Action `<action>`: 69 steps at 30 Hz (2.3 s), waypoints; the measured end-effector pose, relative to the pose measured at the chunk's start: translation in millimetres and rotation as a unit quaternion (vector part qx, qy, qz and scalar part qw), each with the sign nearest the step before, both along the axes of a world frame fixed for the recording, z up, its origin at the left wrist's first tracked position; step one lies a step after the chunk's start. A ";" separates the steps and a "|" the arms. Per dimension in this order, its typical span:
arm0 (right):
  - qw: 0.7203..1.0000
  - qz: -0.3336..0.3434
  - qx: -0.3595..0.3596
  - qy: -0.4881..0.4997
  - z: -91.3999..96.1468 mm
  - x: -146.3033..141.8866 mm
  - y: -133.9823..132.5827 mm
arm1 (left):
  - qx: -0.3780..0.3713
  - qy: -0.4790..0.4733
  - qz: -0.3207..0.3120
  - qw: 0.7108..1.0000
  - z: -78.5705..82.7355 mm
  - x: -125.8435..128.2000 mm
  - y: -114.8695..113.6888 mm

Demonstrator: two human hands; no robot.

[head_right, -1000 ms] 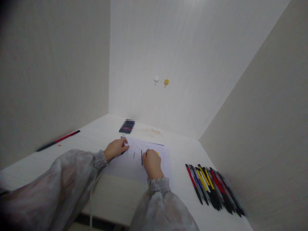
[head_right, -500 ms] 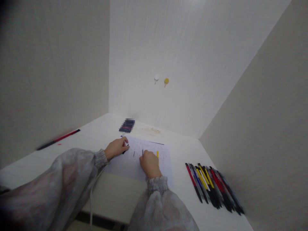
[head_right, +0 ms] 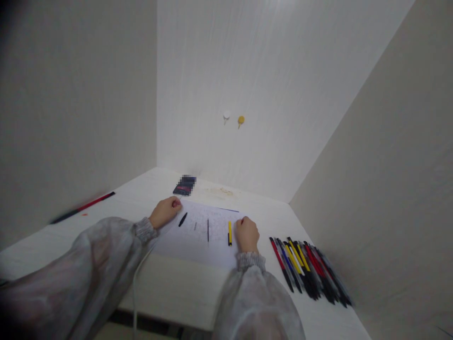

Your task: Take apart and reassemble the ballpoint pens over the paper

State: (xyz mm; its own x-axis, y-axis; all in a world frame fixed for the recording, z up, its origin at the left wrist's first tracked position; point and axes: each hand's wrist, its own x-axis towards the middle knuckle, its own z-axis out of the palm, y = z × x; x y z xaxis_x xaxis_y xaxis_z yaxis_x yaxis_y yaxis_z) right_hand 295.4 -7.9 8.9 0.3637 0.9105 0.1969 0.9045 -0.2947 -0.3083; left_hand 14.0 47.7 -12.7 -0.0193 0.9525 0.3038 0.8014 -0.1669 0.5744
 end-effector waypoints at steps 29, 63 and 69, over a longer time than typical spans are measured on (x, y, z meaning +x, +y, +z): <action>0.997 0.025 0.019 0.071 -8.6 17.5 3.5 | -0.034 0.006 0.027 0.999 -0.8 -7.8 8.1; 0.958 0.249 -0.041 -0.135 1.3 -86.8 -24.9 | 0.082 0.114 -0.257 0.956 2.2 43.7 -27.0; 0.955 0.237 -0.061 -0.165 1.5 -89.7 -26.7 | 0.046 -0.173 -0.184 0.967 9.4 41.0 -22.4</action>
